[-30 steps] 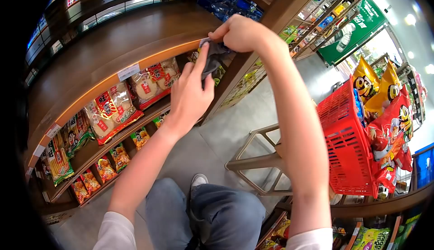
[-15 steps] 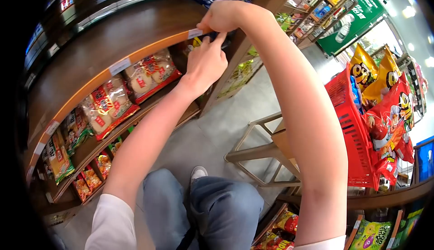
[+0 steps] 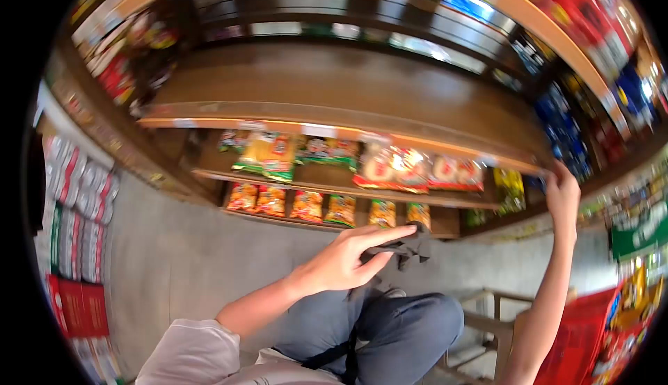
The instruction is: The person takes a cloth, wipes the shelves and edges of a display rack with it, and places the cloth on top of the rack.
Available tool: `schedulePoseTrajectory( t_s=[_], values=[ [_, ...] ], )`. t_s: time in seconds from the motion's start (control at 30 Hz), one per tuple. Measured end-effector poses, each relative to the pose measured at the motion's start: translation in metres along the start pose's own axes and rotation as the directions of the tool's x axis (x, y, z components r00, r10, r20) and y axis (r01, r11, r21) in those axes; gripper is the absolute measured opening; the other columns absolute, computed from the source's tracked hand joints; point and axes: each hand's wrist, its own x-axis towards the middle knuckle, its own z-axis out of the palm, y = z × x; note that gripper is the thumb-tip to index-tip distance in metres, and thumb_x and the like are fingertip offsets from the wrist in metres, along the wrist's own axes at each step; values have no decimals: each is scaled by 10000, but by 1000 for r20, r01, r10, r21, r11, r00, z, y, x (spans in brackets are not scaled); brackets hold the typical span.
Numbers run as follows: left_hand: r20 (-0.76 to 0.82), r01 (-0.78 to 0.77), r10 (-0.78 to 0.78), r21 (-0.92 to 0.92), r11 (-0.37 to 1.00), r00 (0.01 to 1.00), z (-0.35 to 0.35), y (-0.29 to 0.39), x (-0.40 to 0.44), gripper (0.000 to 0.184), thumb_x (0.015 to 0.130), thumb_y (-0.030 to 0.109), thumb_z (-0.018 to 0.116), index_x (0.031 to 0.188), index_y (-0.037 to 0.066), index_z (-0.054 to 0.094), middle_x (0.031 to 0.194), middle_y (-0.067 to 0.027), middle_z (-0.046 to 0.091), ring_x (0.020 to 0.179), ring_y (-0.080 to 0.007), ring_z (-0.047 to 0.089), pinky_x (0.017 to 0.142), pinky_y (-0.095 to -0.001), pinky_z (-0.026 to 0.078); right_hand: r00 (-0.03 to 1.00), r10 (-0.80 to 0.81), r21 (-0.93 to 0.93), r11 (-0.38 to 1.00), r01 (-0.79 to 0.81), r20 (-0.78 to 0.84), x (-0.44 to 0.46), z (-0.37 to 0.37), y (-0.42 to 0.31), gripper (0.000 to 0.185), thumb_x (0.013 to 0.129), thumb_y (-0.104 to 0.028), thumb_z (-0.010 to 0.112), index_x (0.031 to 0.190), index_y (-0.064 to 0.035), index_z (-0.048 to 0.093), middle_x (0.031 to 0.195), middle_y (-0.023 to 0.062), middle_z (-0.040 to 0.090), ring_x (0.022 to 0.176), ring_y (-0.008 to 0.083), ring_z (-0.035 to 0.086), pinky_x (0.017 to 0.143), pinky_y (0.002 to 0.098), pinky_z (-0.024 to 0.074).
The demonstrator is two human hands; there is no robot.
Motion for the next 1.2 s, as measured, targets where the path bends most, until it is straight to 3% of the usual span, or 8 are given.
schedulePoseTrajectory(
  t_s=[0.07, 0.13, 0.2, 0.33, 0.77, 0.97, 1.03, 1.2],
  values=[
    [-178, -5, 15, 59, 998, 984, -37, 10, -23, 541, 914, 5, 615, 1444, 81, 538, 1075, -164, 677, 958, -305, 666, 882, -363, 514, 946, -15, 130, 990, 60, -325, -10, 13, -25, 287, 1030, -194, 590, 1210, 18, 659, 1080, 111, 708, 925, 172, 649, 828, 302, 517],
    [-321, 50, -37, 33, 998, 946, -64, 20, -40, 485, 936, 21, 625, 1411, 1, 532, 1357, -161, 633, 1257, -294, 618, 1056, -361, 468, 936, -110, 261, 944, 204, -333, -33, 22, -102, 191, 1036, -144, 575, 1098, 10, 669, 1012, 66, 691, 854, 120, 600, 766, 262, 488],
    [-408, 100, -79, 30, 995, 910, -77, 29, -46, 482, 920, 14, 658, 1390, 6, 550, 1333, -177, 643, 1208, -289, 647, 1021, -369, 496, 942, -312, 450, 828, 335, -125, -67, 29, -202, 171, 964, -110, 661, 1087, 8, 669, 917, 62, 659, 817, 124, 581, 757, 266, 484],
    [-386, 105, -34, 165, 981, 922, -87, 23, -53, 488, 929, 43, 670, 1400, 19, 544, 1320, -188, 642, 1152, -332, 670, 961, -380, 534, 542, -837, 689, 434, 580, 71, -94, 80, -296, 822, 696, -250, 916, 1390, -39, 529, 1311, 170, 601, 1229, 354, 579, 979, 426, 506],
    [-787, 456, -268, 18, 890, 556, -113, 71, -78, 409, 902, 17, 704, 1304, 6, 632, 1117, -179, 728, 973, -297, 732, 850, -357, 568, 310, -921, 876, 340, 341, 236, -89, 148, -395, 606, 779, -33, 754, 1354, -51, 563, 1107, 164, 655, 968, 365, 624, 893, 461, 512],
    [-956, 583, -149, 27, 812, 252, -139, 153, -108, 358, 915, -15, 661, 1272, 0, 647, 1002, -149, 731, 860, -256, 714, 801, -342, 566, 284, -935, 903, 297, 309, 211, -100, 102, -481, 424, 807, -13, 733, 1223, -46, 659, 1088, 153, 683, 945, 340, 637, 855, 438, 502],
    [-950, 605, -270, -123, 787, 159, -143, 184, -124, 320, 912, -14, 663, 1232, -2, 667, 990, -149, 728, 882, -231, 708, 802, -325, 556, 271, -935, 904, 309, 296, 231, -103, 76, -503, 347, 820, -17, 726, 1163, -53, 689, 1094, 132, 676, 990, 336, 620, 891, 434, 488],
    [-975, 623, -209, -120, 773, 71, -161, 295, -124, 208, 913, -16, 656, 1113, -14, 717, 909, -140, 711, 776, -204, 666, 708, -309, 523, 209, -913, 897, 391, 204, 350, -96, -26, -563, 264, 877, -57, 698, 1140, -33, 690, 1117, 132, 657, 1058, 342, 601, 963, 415, 471]
  ],
)
